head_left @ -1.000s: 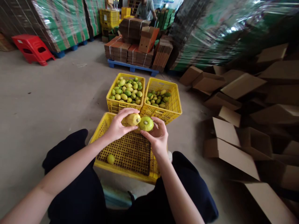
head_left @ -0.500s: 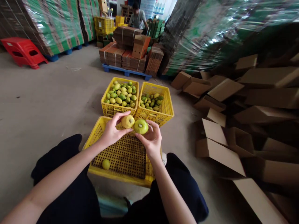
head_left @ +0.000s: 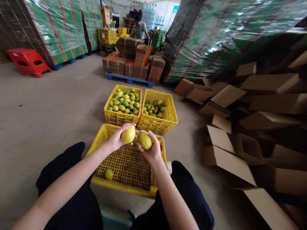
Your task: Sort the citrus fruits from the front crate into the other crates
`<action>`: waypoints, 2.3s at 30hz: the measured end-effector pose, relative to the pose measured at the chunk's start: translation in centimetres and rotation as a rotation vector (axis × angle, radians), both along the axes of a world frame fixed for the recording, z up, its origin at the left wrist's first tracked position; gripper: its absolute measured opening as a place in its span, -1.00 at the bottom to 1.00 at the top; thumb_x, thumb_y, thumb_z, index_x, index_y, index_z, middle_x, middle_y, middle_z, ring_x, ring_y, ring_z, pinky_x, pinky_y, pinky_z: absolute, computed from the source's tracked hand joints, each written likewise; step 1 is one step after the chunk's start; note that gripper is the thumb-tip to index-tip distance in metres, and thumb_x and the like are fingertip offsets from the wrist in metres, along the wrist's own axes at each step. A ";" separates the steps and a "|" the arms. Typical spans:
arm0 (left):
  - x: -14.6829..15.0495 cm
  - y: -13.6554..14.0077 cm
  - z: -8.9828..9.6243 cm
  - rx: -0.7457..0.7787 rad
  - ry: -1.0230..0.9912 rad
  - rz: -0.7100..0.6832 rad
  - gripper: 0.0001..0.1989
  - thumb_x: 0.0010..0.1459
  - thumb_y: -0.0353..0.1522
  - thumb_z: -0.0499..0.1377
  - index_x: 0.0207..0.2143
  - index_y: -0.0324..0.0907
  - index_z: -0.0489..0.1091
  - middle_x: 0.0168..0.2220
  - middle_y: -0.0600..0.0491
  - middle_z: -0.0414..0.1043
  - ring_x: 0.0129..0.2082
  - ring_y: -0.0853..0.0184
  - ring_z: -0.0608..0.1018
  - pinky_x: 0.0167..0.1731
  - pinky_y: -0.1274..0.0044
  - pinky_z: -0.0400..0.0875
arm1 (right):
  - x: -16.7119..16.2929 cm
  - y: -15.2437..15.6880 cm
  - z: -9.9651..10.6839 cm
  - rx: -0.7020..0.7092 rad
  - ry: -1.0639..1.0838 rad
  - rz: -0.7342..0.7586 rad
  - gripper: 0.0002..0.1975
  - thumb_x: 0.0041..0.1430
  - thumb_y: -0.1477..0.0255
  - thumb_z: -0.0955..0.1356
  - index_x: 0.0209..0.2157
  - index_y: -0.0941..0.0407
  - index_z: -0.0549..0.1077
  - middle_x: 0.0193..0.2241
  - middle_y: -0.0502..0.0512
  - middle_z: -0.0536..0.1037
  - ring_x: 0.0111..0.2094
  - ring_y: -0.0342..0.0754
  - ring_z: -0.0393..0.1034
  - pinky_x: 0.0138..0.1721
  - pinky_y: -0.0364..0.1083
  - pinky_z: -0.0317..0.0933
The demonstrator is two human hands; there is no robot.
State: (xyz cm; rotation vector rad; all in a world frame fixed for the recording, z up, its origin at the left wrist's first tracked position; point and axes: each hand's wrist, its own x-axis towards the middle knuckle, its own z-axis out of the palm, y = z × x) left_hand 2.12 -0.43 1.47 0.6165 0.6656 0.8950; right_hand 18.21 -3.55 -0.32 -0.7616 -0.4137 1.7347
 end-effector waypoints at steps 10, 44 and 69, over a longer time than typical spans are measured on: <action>1.8 -0.1 0.6 -0.217 -0.077 0.043 -0.74 0.35 -0.29 -0.01 -0.17 -0.26 0.40 -0.39 -0.06 0.55 -0.51 0.29 0.62 -0.51 0.48 0.57 | -0.1 1.4 -1.0 0.011 0.103 -0.226 -0.77 0.06 0.20 0.43 -0.34 0.06 0.46 -0.40 -0.01 0.58 -0.40 -0.07 0.50 -0.35 -0.05 0.46; 0.7 0.4 1.1 -0.418 -0.131 0.143 -0.79 0.28 -0.32 0.13 -0.37 -0.28 0.36 -0.49 -0.05 0.44 -0.53 0.40 0.52 -0.61 0.70 0.44 | 0.0 1.6 -1.7 -0.140 0.070 -0.187 -0.81 0.15 0.26 0.43 -0.36 0.11 0.50 -0.44 0.04 0.60 -0.43 -0.11 0.53 -0.39 -0.18 0.52; -0.2 -0.2 -0.3 0.852 0.437 0.307 -0.22 -0.07 -0.54 0.32 0.21 0.01 0.23 0.33 -0.08 0.14 0.34 0.07 0.21 0.27 0.23 0.21 | -0.2 -0.3 0.4 0.687 -0.945 -0.501 -0.52 -0.11 0.40 0.56 -0.12 -0.03 0.44 -0.11 0.05 0.43 -0.03 0.04 0.35 0.06 0.09 0.29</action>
